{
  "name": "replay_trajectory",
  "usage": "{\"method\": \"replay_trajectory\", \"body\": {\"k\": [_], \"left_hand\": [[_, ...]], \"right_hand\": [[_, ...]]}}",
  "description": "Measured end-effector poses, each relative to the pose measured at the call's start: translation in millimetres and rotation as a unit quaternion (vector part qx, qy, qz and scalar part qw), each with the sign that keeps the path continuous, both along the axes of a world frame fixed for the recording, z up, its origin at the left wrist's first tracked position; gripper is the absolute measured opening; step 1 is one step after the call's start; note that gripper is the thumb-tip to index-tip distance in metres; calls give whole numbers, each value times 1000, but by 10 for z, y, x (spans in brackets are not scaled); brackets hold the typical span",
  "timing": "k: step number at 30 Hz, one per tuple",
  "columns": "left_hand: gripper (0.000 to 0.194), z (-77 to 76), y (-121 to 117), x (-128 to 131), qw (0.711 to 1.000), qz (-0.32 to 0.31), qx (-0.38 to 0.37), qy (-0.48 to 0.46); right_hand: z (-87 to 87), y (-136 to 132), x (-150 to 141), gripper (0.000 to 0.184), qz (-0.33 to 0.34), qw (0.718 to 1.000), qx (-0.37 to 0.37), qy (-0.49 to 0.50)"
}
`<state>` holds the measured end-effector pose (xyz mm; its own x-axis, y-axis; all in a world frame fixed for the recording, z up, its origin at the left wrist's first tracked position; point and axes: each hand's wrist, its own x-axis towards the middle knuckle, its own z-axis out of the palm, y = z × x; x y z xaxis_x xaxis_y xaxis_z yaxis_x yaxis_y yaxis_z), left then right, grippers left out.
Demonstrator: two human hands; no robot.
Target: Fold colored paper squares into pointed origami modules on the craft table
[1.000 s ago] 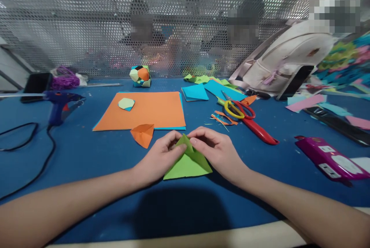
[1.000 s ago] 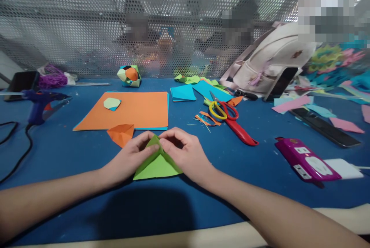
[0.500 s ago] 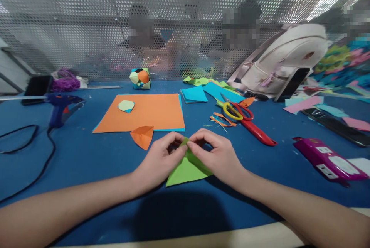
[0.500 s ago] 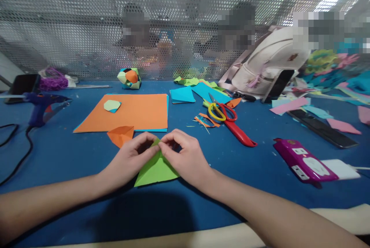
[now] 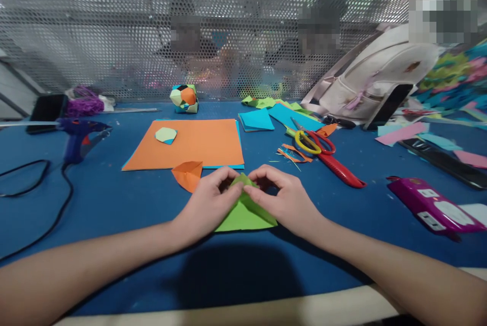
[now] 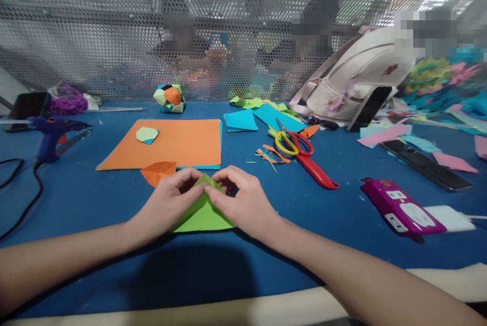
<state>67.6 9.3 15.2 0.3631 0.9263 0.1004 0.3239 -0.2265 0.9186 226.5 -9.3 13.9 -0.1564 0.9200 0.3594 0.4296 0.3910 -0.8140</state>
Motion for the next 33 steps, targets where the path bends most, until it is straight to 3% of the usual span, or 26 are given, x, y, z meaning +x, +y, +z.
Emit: {"method": "replay_trajectory", "body": {"k": [9, 17, 29, 33], "left_hand": [[14, 36, 35, 6, 999, 11, -46, -22], [13, 17, 41, -3, 1000, 7, -19, 4], [12, 35, 72, -3, 1000, 24, -14, 9], [13, 12, 62, -7, 1000, 14, -5, 12]], "right_hand": [[-20, 17, 11, 6, -7, 998, -48, -34], [-45, 48, 20, 3, 10, 996, -75, -42], [23, 42, 83, 23, 49, 995, -84, -24], [32, 40, 62, 25, 43, 991, -125, -12]]}}
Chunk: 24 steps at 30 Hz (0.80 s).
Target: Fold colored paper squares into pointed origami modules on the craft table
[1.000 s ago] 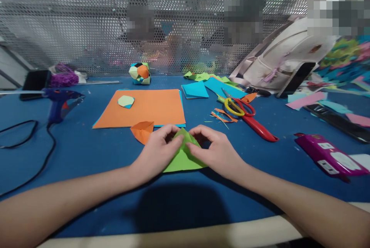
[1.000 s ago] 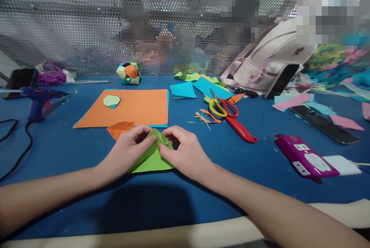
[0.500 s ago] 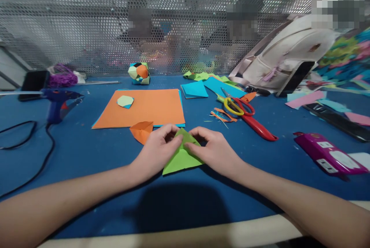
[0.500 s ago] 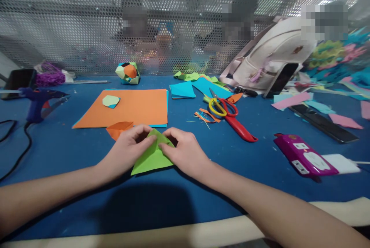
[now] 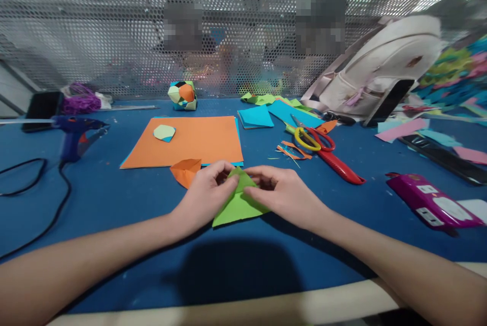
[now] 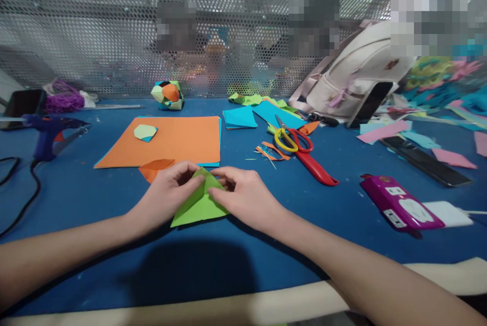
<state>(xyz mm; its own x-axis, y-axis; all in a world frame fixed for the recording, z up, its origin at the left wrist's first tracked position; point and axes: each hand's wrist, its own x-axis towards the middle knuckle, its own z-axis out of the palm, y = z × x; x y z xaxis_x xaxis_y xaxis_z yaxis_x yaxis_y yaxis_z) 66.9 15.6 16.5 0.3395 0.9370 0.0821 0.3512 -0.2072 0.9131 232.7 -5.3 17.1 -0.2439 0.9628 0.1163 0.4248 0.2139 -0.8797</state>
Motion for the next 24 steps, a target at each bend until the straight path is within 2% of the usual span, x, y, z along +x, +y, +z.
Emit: {"method": "replay_trajectory", "body": {"k": [2, 7, 10, 14, 19, 24], "left_hand": [[12, -5, -17, 5, 1000, -7, 19, 5], [12, -5, -71, 12, 997, -29, 64, 22], [11, -3, -77, 9, 996, -33, 76, 29], [10, 1, -57, 4, 996, -28, 78, 28], [11, -4, -45, 5, 997, -38, 68, 20], [12, -9, -24, 17, 999, -23, 34, 10]], "right_hand": [[-11, -4, -26, 28, -8, 1000, -13, -6], [-48, -13, -76, 9, -29, 998, 6, -58], [-49, -22, -76, 8, -29, 998, 5, -61], [-33, -35, -57, 12, -13, 998, 13, -52], [-31, -23, -35, 8, -25, 997, 58, -41], [-30, -3, -16, 11, -18, 998, 54, -36]]}}
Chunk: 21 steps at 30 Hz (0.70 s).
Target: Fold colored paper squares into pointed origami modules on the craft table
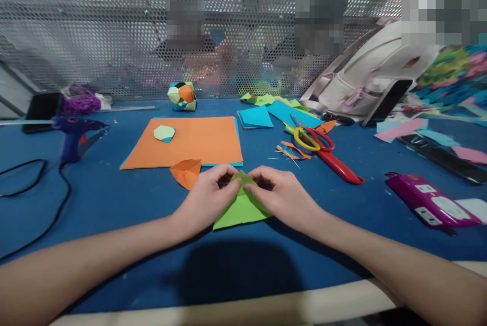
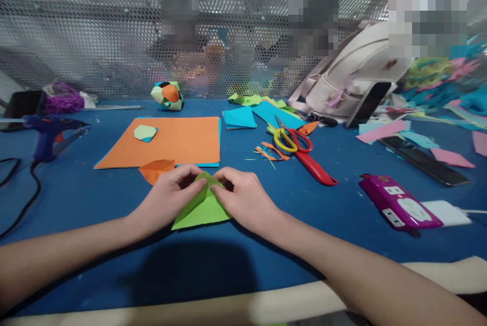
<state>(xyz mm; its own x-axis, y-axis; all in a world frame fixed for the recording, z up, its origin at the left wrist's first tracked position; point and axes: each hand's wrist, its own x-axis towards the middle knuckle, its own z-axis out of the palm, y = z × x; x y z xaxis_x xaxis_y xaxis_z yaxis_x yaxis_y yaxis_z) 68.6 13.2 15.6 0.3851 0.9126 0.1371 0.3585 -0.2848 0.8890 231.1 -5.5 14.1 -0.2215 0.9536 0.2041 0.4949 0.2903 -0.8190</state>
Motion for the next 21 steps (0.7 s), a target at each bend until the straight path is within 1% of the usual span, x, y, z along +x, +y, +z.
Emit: {"method": "replay_trajectory", "body": {"k": [4, 6, 8, 10, 14, 19, 21], "left_hand": [[12, 27, 21, -1, 999, 4, -33, -4], [11, 37, 34, -5, 997, -17, -72, -2], [11, 40, 50, -8, 994, -43, -95, 13], [10, 42, 64, -11, 994, -57, -87, 39], [6, 68, 66, -16, 993, -49, -52, 92], [9, 108, 36, -21, 990, -53, 4, 127], [11, 110, 21, -21, 989, -58, 20, 137]], "right_hand": [[1, 3, 13, 12, 2, 1000, -3, 8], [-1, 5, 21, 11, -7, 1000, 5, 5], [-2, 6, 29, 11, -15, 1000, 24, -6], [-1, 5, 34, 11, -17, 999, 42, -16], [-10, -13, 28, 11, -7, 997, 73, -27], [-48, -52, -2, 10, 4, 983, 173, -60], [-54, -69, -17, 11, 10, 977, 200, -70]]}}
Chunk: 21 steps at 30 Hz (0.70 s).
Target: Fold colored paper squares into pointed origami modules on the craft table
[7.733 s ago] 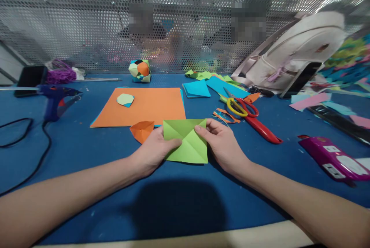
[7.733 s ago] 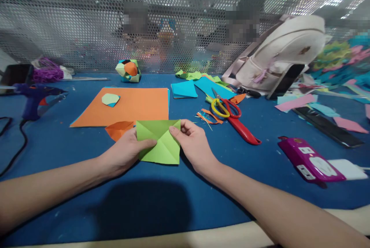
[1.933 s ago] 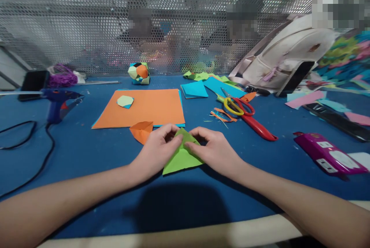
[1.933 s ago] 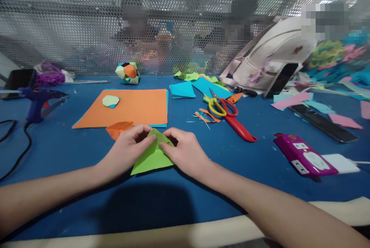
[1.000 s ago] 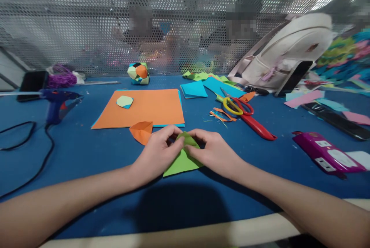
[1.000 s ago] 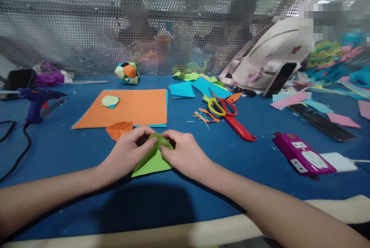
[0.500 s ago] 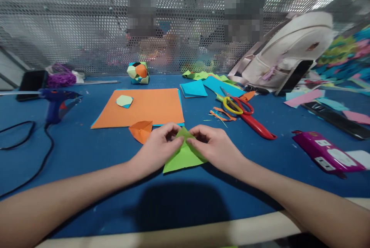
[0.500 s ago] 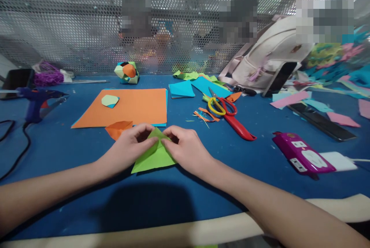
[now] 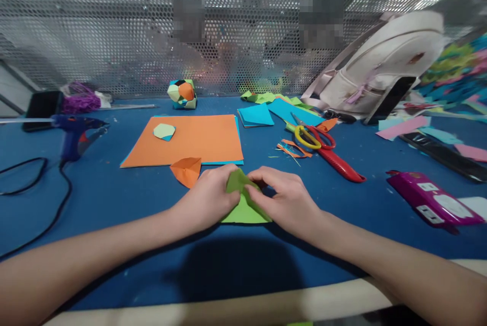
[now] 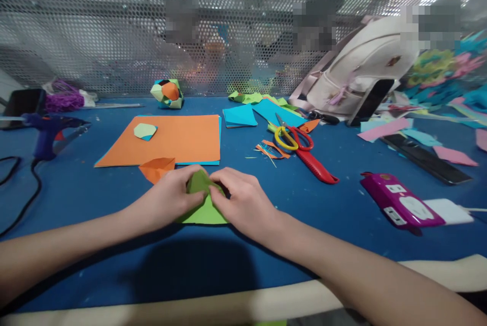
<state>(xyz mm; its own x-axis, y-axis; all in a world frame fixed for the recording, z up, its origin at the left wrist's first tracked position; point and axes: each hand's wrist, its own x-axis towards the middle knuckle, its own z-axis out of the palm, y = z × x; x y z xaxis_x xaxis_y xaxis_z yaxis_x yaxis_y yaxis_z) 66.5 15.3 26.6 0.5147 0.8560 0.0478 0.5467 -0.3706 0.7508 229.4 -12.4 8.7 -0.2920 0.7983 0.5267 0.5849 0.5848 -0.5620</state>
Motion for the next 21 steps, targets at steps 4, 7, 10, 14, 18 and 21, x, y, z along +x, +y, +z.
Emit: {"method": "replay_trajectory", "body": {"k": [4, 7, 10, 14, 18, 21], "left_hand": [[12, -17, -30, 3, 1000, 11, 21, 5], [12, -35, -41, 5, 999, 22, 31, 2], [10, -47, -29, 8, 999, 27, 31, -3], [7, -57, 11, 12, 999, 25, 0, -47], [6, -75, 36, 11, 998, 18, -24, -61], [6, -79, 36, 11, 998, 19, -31, -59]], "right_hand": [[5, -26, -15, 12, 1, 1000, 19, -5], [2, -25, -6, 12, 0, 1000, 22, -6], [-8, 0, 13, 12, -1, 1000, 17, -2], [0, 43, 30, 9, -20, 999, -38, 24], [22, 64, 25, 7, -25, 993, -107, 44], [26, 71, 23, 8, -18, 991, -123, 47]]}}
